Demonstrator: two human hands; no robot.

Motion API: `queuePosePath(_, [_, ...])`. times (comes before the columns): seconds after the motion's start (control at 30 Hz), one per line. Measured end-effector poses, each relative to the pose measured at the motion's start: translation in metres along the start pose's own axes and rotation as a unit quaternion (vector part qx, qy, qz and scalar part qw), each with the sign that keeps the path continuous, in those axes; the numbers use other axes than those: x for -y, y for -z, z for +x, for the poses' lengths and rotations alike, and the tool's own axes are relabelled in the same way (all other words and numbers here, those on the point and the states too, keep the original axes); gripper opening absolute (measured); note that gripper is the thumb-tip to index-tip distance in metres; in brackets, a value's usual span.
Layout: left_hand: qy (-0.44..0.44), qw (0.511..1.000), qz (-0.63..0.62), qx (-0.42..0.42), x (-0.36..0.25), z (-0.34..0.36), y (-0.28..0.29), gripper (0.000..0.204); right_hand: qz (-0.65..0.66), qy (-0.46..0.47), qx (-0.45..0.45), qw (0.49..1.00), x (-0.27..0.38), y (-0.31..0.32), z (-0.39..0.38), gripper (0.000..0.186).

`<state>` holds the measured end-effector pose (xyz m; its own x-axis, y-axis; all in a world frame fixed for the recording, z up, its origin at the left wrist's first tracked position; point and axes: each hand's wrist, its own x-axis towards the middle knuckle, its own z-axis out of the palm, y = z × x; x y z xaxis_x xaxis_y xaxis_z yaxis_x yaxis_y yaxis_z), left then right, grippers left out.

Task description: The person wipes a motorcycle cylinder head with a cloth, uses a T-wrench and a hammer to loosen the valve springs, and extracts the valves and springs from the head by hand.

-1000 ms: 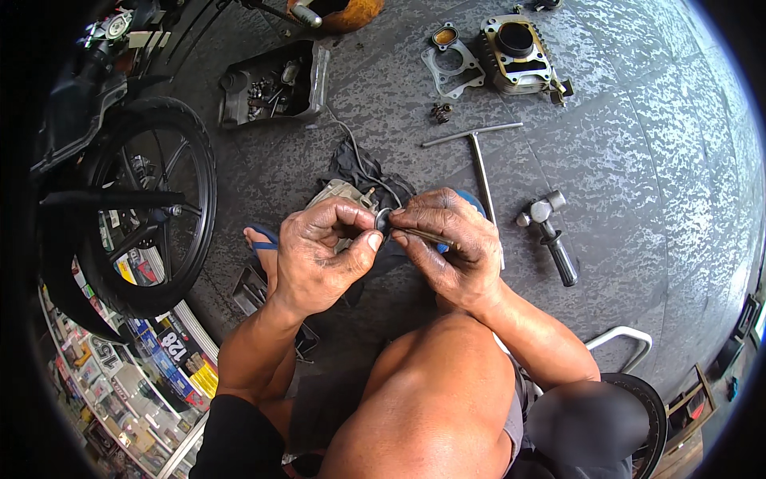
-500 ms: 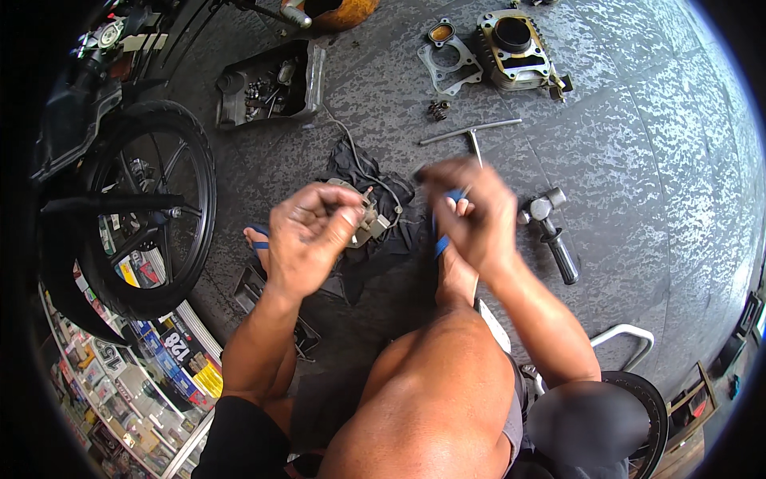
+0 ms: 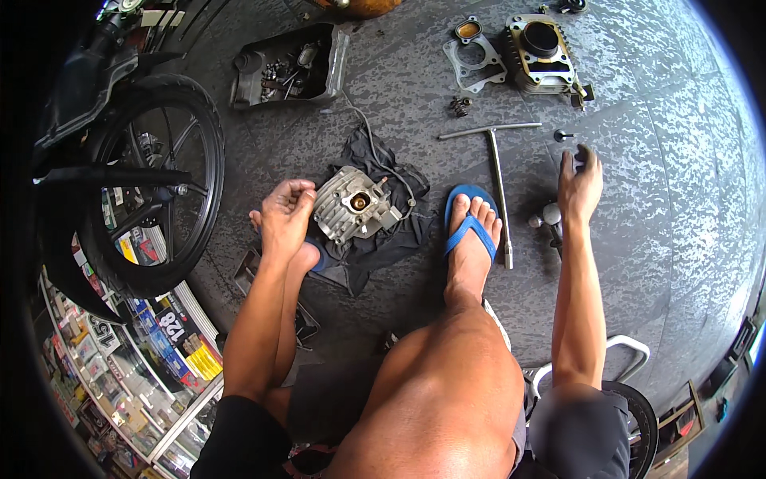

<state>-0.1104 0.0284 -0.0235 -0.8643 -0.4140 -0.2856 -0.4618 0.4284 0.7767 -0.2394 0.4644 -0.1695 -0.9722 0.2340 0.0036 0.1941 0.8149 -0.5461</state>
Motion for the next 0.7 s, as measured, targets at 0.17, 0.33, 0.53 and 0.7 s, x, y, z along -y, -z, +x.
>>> queuePosePath(0.17, [0.000,0.997,0.072,0.040,0.001,-0.013,-0.030,0.009,0.006,-0.022,0.181,0.983,0.070,0.028,-0.065,0.025])
queuePosePath(0.33, [-0.037,0.998,0.013,0.055,-0.015,-0.012,-0.059,0.008,-0.137,0.049,0.329,0.933,0.046,-0.009,-0.080,0.021])
queuePosePath(0.53, [-0.008,0.995,-0.091,0.044,-0.017,-0.002,-0.059,0.010,-0.156,0.127,0.326,0.924,0.050,-0.001,-0.070,0.019])
queuePosePath(0.7, [0.049,0.980,-0.178,0.078,-0.019,-0.011,-0.067,0.011,-0.075,0.091,0.254,0.960,0.065,0.021,-0.084,0.027])
